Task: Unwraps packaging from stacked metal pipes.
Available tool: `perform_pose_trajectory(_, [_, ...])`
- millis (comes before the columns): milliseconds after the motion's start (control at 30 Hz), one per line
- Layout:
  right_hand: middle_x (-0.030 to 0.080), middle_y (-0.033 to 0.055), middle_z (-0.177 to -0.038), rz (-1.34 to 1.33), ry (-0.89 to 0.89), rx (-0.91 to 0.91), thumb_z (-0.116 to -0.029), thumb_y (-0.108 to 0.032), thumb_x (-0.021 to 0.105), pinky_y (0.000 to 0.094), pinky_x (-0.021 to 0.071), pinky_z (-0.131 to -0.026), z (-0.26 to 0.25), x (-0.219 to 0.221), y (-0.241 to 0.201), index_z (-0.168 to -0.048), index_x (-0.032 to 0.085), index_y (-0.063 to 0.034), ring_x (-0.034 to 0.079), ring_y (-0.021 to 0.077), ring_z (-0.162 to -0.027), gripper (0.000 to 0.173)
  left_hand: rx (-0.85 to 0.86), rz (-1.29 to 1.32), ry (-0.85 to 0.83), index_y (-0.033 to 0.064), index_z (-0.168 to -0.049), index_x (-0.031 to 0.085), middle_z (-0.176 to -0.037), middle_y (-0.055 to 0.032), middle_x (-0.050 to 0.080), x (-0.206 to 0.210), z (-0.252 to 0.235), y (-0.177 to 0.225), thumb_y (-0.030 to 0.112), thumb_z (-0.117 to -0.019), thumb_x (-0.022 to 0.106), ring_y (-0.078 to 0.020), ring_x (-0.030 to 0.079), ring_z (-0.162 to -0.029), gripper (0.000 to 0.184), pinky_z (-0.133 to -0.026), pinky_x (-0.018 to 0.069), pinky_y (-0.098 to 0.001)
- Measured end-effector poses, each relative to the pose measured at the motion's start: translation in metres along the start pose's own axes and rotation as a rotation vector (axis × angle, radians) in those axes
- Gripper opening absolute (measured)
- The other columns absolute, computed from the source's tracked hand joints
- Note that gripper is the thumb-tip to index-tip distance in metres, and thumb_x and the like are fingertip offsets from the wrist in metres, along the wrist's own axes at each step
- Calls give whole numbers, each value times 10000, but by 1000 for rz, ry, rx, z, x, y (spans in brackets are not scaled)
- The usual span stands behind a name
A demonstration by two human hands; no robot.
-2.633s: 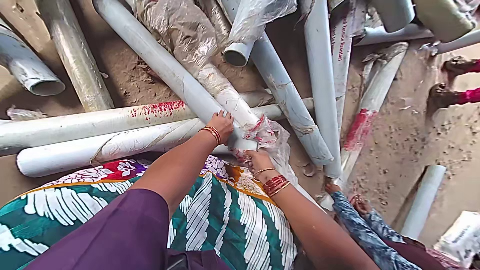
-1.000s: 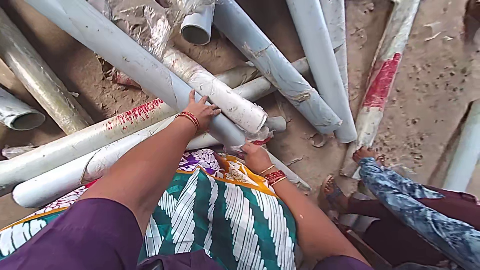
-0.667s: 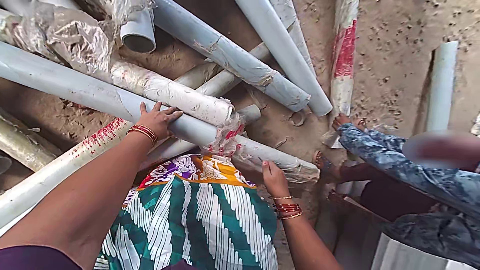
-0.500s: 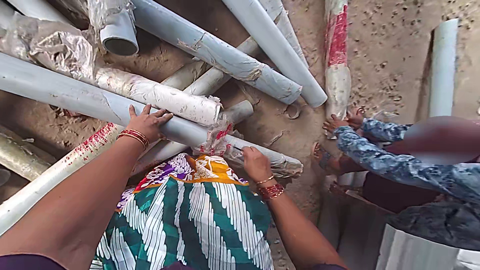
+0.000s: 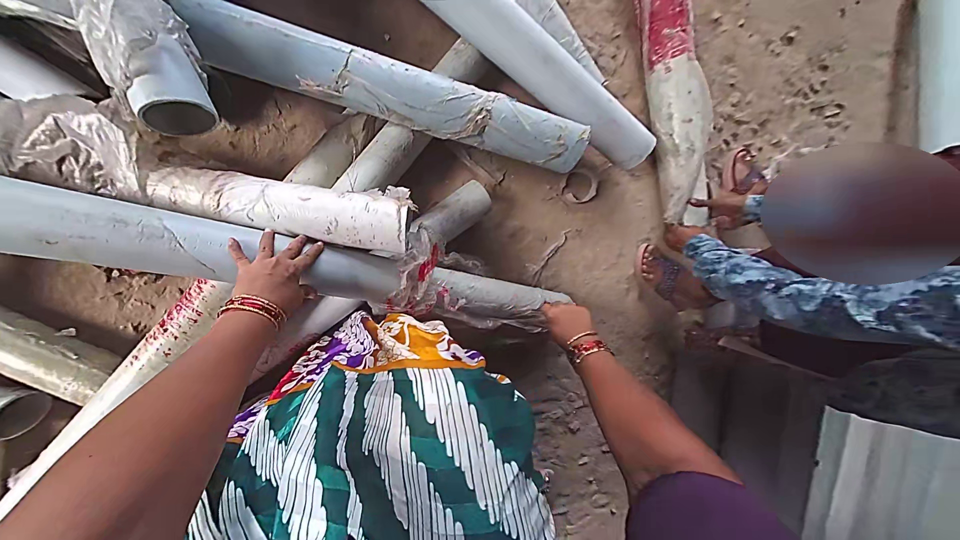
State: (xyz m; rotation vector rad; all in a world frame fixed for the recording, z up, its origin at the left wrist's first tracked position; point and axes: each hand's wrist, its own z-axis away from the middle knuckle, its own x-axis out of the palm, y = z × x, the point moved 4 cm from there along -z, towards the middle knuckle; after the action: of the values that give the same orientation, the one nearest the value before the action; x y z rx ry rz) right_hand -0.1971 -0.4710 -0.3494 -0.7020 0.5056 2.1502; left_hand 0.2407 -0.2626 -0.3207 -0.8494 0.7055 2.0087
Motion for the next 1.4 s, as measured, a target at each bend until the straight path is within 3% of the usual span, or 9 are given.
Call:
perform_pose_trajectory(67, [680,315,-1130,-93,129,22,-963,-9,582,690,508,-815,9,-4,0,-1180,688,38,667,520,-1048,246,-6,3,1,183,-1541,487,-1624,-151,390,1,0,1,175,-862,834,-542,214,-1508,763,-1064,48,-882])
perform_pose_trajectory(267, [695,254,-892,-330,568,-567,-893,49,627,570,547,-656,-10,-34,-145,-1050,729,29,707,440,-831,188,5,9,22,135,-1523,507,-1590,-199,426,-3,4,5,151,-845,852,-577,242,-1482,761,-1038,75,-900])
perform_pose_trajectory(400, [696,233,-838,-309,713,-613,-856,37,674,537,531,-618,-26,-14,-138,-1048,755,8,700,425,-783,211,18,3,60,117,-1507,526,-1571,-202,451,1,2,4,122,-819,869,-577,261,-1471,768,-1023,102,-903])
perform_pose_trajectory(500, [697,260,-846,-241,748,-455,-839,89,659,564,549,-633,-23,25,-66,-1062,754,23,705,455,-784,252,21,-1,73,114,-1505,527,-1551,-218,468,3,1,1,115,-801,883,-584,275,-1462,788,-1021,107,-906])
perform_pose_trajectory(700, [657,281,-1255,-242,73,344,-1015,-42,521,632,451,-1000,10,59,61,-1267,692,-37,615,459,-1206,305,14,-19,73,137,-1506,530,-1563,-200,461,3,0,2,113,-809,876,-564,277,-1472,778,-1033,107,-899])
perform_pose_trajectory(1000, [706,171,-827,-362,916,-513,-799,30,701,485,557,-629,4,6,-151,-1008,783,-37,709,351,-761,234,-19,0,32,131,-1514,519,-1577,-201,444,-1,1,4,123,-828,863,-571,247,-1483,768,-1032,82,-906])
perform_pose_trajectory(1200, [720,246,-920,-208,744,-397,-784,47,728,591,550,-684,-5,44,-78,-1032,751,26,713,451,-893,250,-8,1,26,122,-1514,516,-1581,-200,438,-2,1,3,122,-842,850,-574,242,-1483,750,-1032,83,-903])
perform_pose_trajectory(1333, [651,306,-1245,-71,30,86,-980,-6,547,642,414,-1015,16,61,37,-1194,693,55,582,476,-1235,267,-18,4,15,132,-1518,511,-1591,-177,433,-2,-1,5,128,-841,852,-570,238,-1486,758,-1030,79,-905])
perform_pose_trajectory(1400, [655,292,-1261,-126,36,208,-1001,-41,532,619,449,-1024,26,49,47,-1248,691,13,611,458,-1226,299,-19,15,24,132,-1511,520,-1582,-185,443,-3,-1,5,116,-834,855,-575,245,-1481,755,-1027,78,-907])
